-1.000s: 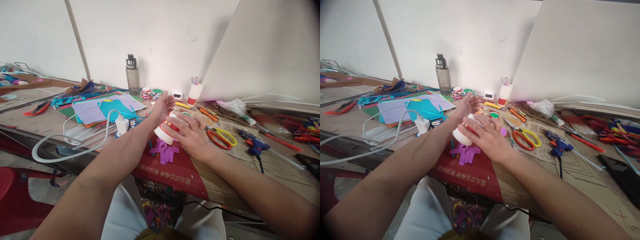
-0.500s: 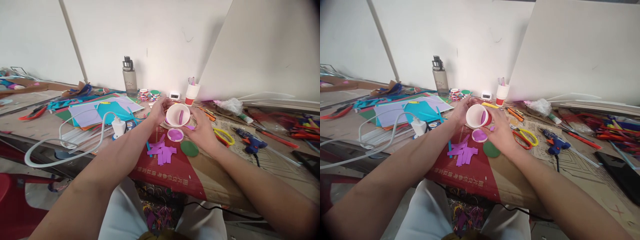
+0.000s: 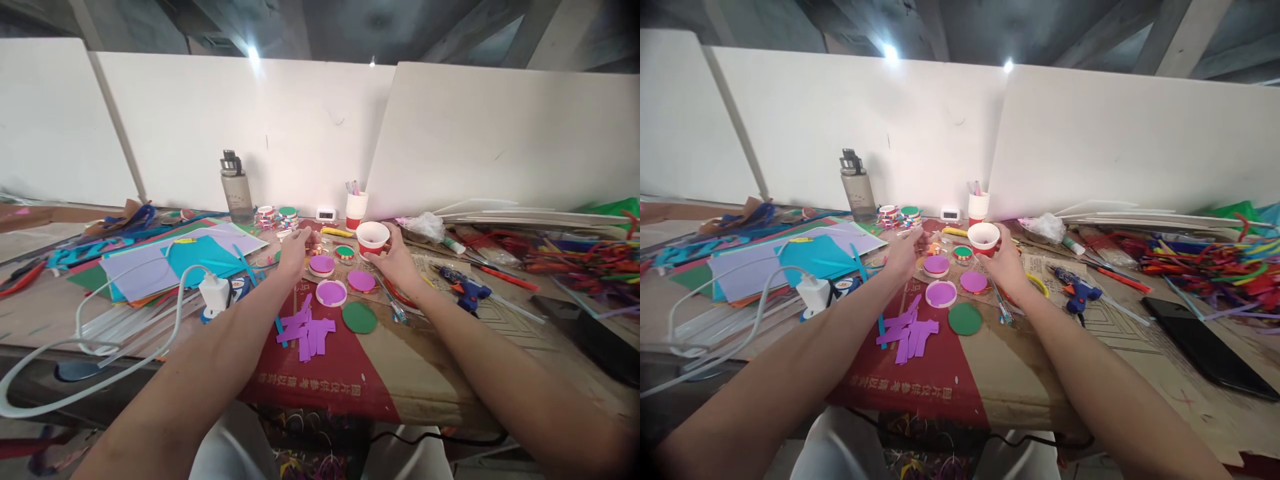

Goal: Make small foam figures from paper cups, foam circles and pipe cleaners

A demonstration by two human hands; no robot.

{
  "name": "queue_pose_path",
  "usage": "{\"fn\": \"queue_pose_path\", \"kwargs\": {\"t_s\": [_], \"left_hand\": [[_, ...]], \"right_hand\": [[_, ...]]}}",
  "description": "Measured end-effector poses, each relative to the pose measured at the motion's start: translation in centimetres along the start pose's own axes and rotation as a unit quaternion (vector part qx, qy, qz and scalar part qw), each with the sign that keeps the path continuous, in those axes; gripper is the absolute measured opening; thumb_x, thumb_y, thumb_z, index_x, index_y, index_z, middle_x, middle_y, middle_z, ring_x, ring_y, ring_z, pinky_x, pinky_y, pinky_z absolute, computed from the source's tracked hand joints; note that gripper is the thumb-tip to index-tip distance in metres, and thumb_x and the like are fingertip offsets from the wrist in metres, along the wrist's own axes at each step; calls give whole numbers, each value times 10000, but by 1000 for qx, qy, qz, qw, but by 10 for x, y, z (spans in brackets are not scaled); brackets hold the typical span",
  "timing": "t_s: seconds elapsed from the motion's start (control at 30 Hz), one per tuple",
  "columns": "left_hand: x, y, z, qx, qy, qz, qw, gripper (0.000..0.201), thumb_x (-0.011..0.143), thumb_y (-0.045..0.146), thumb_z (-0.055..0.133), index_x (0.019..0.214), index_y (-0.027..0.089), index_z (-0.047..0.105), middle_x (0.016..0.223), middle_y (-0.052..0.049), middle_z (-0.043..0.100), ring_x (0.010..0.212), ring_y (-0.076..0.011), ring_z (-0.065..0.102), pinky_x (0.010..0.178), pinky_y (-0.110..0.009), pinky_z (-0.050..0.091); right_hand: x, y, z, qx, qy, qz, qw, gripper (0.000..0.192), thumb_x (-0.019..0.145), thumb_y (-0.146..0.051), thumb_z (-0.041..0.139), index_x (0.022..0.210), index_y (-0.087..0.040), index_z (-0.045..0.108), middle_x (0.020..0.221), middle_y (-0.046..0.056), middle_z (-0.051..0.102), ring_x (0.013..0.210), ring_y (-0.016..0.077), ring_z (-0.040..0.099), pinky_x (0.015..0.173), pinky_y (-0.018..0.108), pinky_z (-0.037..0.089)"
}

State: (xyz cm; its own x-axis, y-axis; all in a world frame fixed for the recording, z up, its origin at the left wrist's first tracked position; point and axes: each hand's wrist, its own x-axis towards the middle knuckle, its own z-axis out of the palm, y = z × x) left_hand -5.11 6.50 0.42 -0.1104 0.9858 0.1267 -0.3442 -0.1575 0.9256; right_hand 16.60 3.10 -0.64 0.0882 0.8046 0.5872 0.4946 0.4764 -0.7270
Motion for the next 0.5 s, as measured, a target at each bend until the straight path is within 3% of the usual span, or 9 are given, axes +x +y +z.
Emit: {"fn": "queue_pose_path", "kwargs": {"t_s": [0.17,0.33,0.5], "left_hand": [[-1,1,0,-7,9,1,1000,230,800,311,631,661,128,624,611,-15,614,497,-69,516,484,-197,354],[0,-1,-1,5,4,24,1000,240,799,313,621,639,135,604,609,-15,608,496,-72,512,482,-201,353],[-2,0,1,-9,-33,26,999,248,770,355,656,648,146,601,622,-20,616,503,-81,512,474,-205,351]], "right_hand": [[2,14,1,-93,34,-119,988,587,742,-272,671,1285,-212,455,1273,134,578,1163,274,549,1016,481,432],[2,25,2,-169,47,-167,970,605,787,-248,609,1353,-219,397,1309,161,552,1202,307,522,982,529,436],[-2,12,1,-233,30,-234,943,629,774,-170,582,1373,-227,399,1284,156,555,1195,325,510,949,527,433]]}}
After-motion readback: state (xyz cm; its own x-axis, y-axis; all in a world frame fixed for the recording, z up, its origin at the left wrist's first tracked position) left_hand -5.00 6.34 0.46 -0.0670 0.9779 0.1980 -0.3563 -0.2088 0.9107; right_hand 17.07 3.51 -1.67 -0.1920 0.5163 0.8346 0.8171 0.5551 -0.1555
